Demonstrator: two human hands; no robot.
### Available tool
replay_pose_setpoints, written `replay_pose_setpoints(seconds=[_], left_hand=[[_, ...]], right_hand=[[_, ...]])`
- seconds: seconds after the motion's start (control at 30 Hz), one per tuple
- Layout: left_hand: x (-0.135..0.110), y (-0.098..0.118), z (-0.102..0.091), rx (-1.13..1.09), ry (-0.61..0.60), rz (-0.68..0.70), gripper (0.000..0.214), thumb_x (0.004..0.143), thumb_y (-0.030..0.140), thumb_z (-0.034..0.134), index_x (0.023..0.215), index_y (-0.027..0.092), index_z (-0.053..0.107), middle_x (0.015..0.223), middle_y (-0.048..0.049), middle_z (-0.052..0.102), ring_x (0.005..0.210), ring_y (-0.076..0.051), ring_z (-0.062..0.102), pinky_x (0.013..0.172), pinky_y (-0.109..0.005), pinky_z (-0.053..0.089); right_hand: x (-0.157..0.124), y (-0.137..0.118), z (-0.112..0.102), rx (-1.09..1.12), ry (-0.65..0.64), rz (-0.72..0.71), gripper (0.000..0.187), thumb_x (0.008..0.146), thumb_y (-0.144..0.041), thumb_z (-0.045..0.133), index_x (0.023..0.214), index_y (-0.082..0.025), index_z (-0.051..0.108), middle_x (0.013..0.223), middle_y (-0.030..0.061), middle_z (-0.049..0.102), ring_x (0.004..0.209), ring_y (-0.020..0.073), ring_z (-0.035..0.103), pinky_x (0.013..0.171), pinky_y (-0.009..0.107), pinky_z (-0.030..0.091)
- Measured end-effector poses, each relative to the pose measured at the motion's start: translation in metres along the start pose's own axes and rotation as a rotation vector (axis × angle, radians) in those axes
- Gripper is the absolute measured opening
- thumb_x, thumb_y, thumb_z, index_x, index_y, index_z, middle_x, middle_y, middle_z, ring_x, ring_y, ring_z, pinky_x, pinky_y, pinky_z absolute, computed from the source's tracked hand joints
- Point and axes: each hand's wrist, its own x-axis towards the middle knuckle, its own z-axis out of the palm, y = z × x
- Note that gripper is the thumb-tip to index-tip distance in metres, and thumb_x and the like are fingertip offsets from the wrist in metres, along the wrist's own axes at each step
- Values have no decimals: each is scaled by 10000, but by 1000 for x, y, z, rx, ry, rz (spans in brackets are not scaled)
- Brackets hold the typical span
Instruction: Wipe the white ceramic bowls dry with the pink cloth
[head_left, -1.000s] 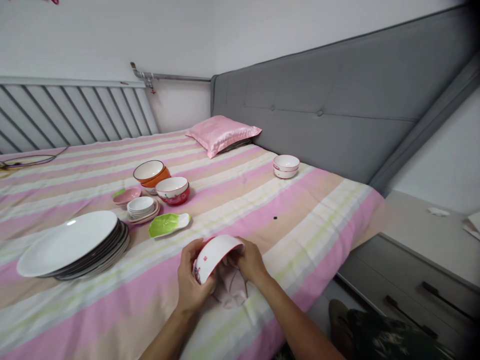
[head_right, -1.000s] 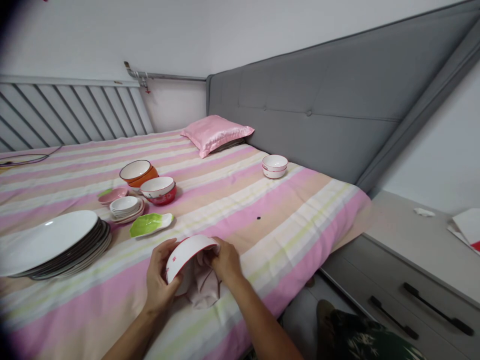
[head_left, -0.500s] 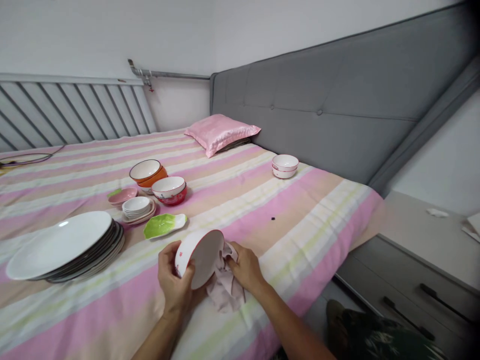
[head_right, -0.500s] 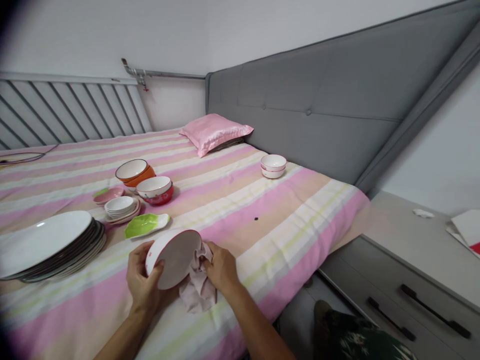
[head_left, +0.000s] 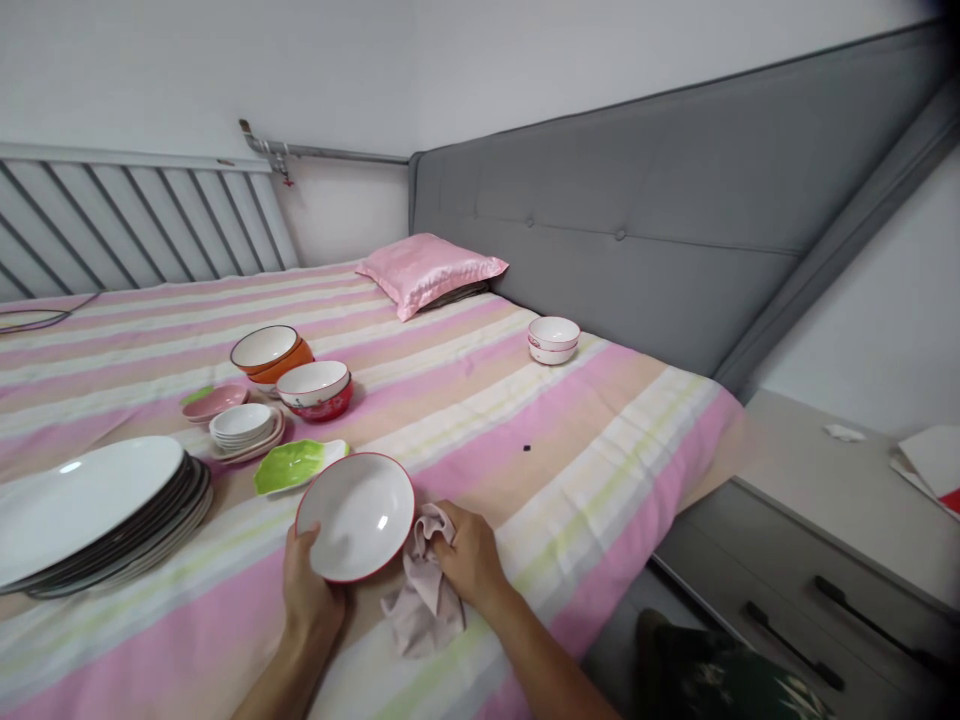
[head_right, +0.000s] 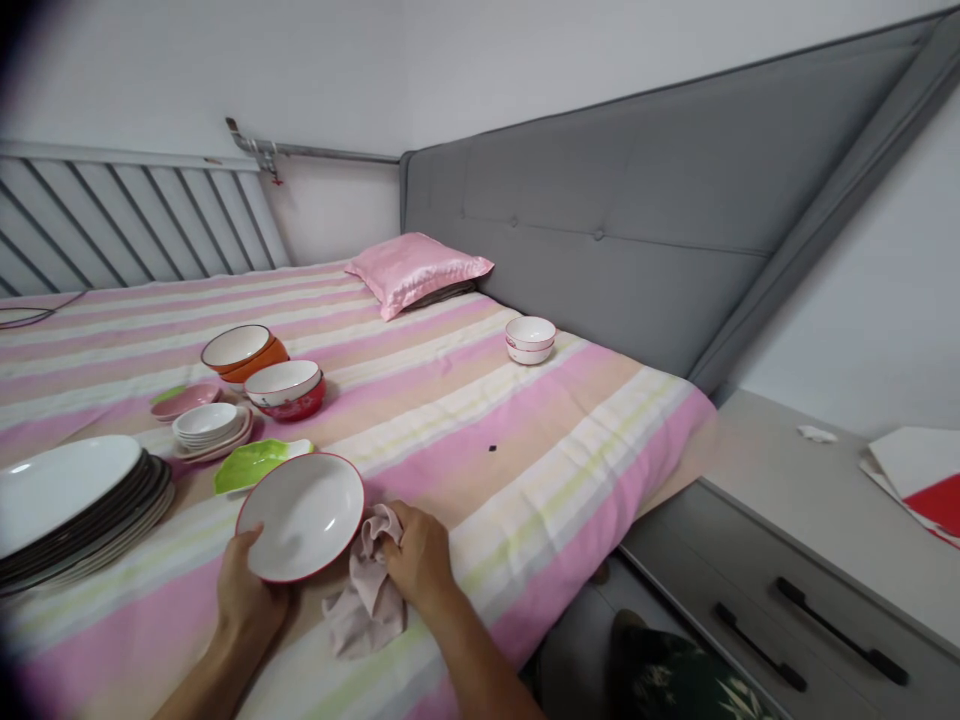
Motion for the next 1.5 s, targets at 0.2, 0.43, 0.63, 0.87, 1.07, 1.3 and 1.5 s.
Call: replay_pose_setpoints(seconds=[0.2,0.43,0.63,0.87,1.07,1.3,1.5], left_hand=[[-10,11,11,-125,56,-133,258,733,206,543,968,224,649,836,9,645,840,-184,611,837,-305,515],[-22,23,35,-128,-13,-170,277,744,197,530,994,205,650,815,-18,648,754,-194,614,670,-304,558],[-19,39,88,-178,-23,-126,264,725,153,471,937,190,624,824,-20,615,703,-165,576,519,-243,516],[-14,45,145,-293,-81,-31,278,710,193,506,967,202,611,977,-31,620,830,-181,572,609,-270,535],[-1,42,168,-332,-60,-66,260,685,194,544,936,218,609,978,-19,617,830,-179,565,610,-267,527],[27,16,165,-315,-1,-54,250,673,246,557,915,207,607,877,-8,597,747,-146,555,501,-187,442],[48,-24,155,-291,40,-103,252,703,273,562,936,187,606,882,-23,614,785,-155,588,563,-206,460]], right_hand=[[1,1,-2,56,-7,-8,388,737,-112,495,1044,-266,675,913,5,733,848,183,673,743,242,463],[4,2,-7,119,7,-50,384,728,-90,484,1014,-263,675,922,-5,724,848,181,665,758,250,473],[-5,0,-5,19,21,-231,398,702,-309,661,1094,-249,621,1096,54,639,1032,248,581,935,392,438],[-14,14,-1,-116,-97,-362,655,617,-555,707,1182,-256,564,1428,89,430,1340,337,341,1083,511,282],[-6,13,3,-66,-72,-325,330,543,-233,680,867,-227,621,883,58,640,919,274,600,888,397,468],[40,11,-50,235,182,178,389,515,-65,438,860,-218,527,743,-4,600,679,170,580,654,258,489],[130,23,-91,336,172,69,281,562,-161,490,824,-183,591,720,-13,598,681,158,570,651,252,468]])
